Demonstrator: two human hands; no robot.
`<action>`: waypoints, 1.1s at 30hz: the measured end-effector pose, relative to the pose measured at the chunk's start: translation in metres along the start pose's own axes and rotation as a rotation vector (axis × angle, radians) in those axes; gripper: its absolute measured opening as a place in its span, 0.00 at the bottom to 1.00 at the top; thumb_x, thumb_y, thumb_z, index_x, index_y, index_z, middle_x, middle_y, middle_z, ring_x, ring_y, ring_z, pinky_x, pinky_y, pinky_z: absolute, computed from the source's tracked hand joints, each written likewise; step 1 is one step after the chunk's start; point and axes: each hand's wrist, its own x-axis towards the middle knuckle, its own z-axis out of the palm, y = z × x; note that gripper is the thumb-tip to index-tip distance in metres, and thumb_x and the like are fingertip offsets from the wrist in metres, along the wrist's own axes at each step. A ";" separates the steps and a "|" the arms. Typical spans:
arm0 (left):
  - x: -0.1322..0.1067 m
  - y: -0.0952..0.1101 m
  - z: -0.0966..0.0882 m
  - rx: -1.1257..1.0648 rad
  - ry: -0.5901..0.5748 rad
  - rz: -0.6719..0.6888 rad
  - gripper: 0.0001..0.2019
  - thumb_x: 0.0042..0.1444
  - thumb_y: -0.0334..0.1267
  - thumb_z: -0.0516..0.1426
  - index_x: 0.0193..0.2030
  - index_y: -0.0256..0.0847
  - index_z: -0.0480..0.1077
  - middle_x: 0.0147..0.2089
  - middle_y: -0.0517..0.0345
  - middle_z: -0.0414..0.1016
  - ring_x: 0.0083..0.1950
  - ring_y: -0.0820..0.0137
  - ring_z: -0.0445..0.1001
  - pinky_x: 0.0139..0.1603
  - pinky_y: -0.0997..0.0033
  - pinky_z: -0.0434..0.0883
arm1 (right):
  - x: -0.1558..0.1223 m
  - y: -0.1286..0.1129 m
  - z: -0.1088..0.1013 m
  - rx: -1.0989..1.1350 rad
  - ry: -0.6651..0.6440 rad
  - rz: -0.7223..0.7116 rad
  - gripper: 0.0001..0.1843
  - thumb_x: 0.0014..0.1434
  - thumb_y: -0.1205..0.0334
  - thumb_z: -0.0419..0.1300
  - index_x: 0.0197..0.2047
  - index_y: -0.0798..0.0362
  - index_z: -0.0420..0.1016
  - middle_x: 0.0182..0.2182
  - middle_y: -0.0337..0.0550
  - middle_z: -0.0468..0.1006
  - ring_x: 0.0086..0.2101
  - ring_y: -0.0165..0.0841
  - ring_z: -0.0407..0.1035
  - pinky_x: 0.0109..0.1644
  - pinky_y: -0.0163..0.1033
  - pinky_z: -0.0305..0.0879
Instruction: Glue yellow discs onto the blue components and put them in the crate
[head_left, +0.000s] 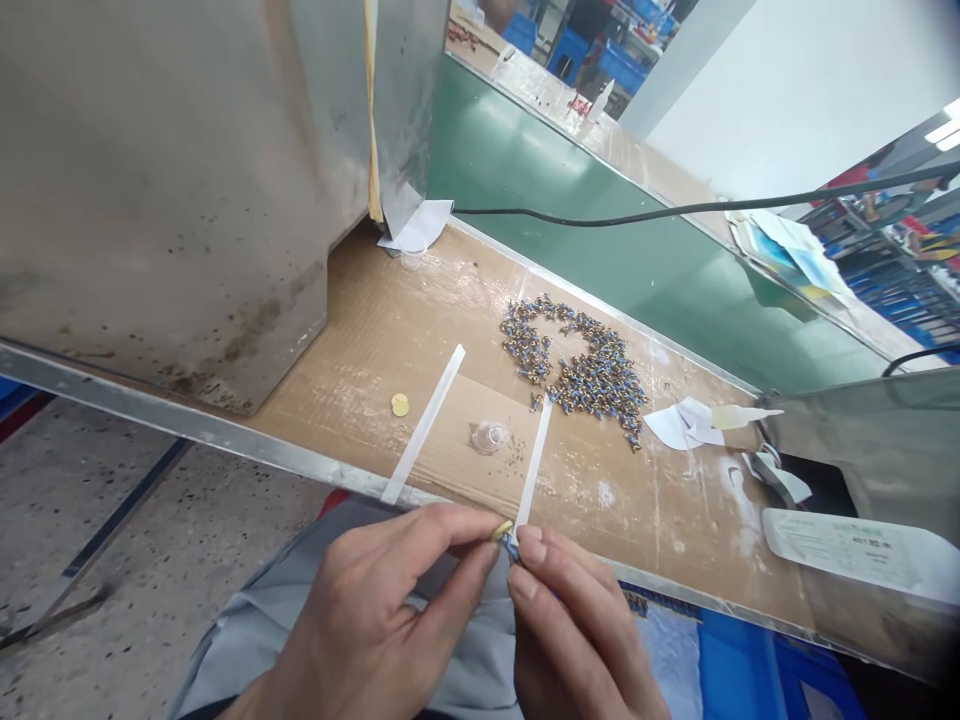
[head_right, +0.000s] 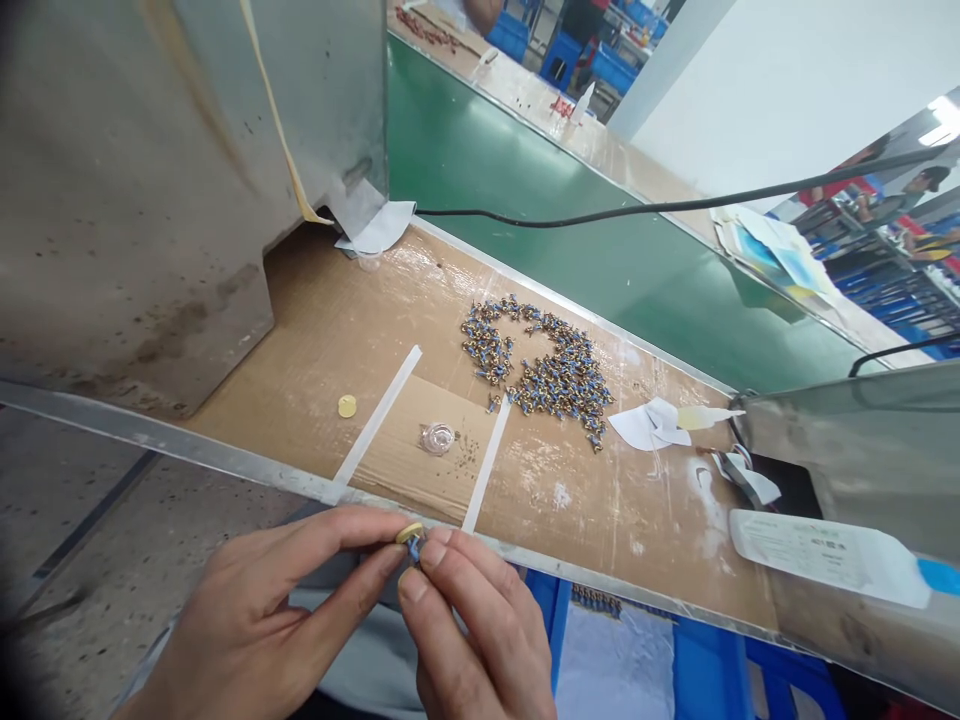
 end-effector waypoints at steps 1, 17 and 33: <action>0.001 0.001 0.000 0.009 0.005 0.014 0.12 0.72 0.27 0.64 0.51 0.51 0.82 0.42 0.74 0.92 0.38 0.79 0.91 0.49 0.89 0.82 | -0.002 0.000 0.000 0.002 -0.017 0.005 0.14 0.75 0.74 0.70 0.60 0.53 0.89 0.57 0.47 0.91 0.55 0.44 0.90 0.55 0.46 0.94; 0.001 0.003 -0.001 0.104 0.056 0.075 0.11 0.68 0.24 0.62 0.41 0.47 0.75 0.32 0.68 0.84 0.31 0.74 0.84 0.37 0.73 0.78 | -0.006 -0.009 0.006 0.010 -0.002 0.040 0.10 0.76 0.71 0.72 0.57 0.52 0.90 0.54 0.44 0.92 0.54 0.43 0.90 0.54 0.45 0.94; 0.002 0.002 -0.001 0.029 0.011 0.060 0.10 0.70 0.25 0.63 0.43 0.47 0.78 0.35 0.69 0.86 0.33 0.76 0.86 0.41 0.79 0.80 | 0.018 0.008 -0.001 0.342 -0.101 0.417 0.13 0.74 0.75 0.70 0.55 0.50 0.89 0.48 0.43 0.92 0.48 0.32 0.89 0.55 0.33 0.88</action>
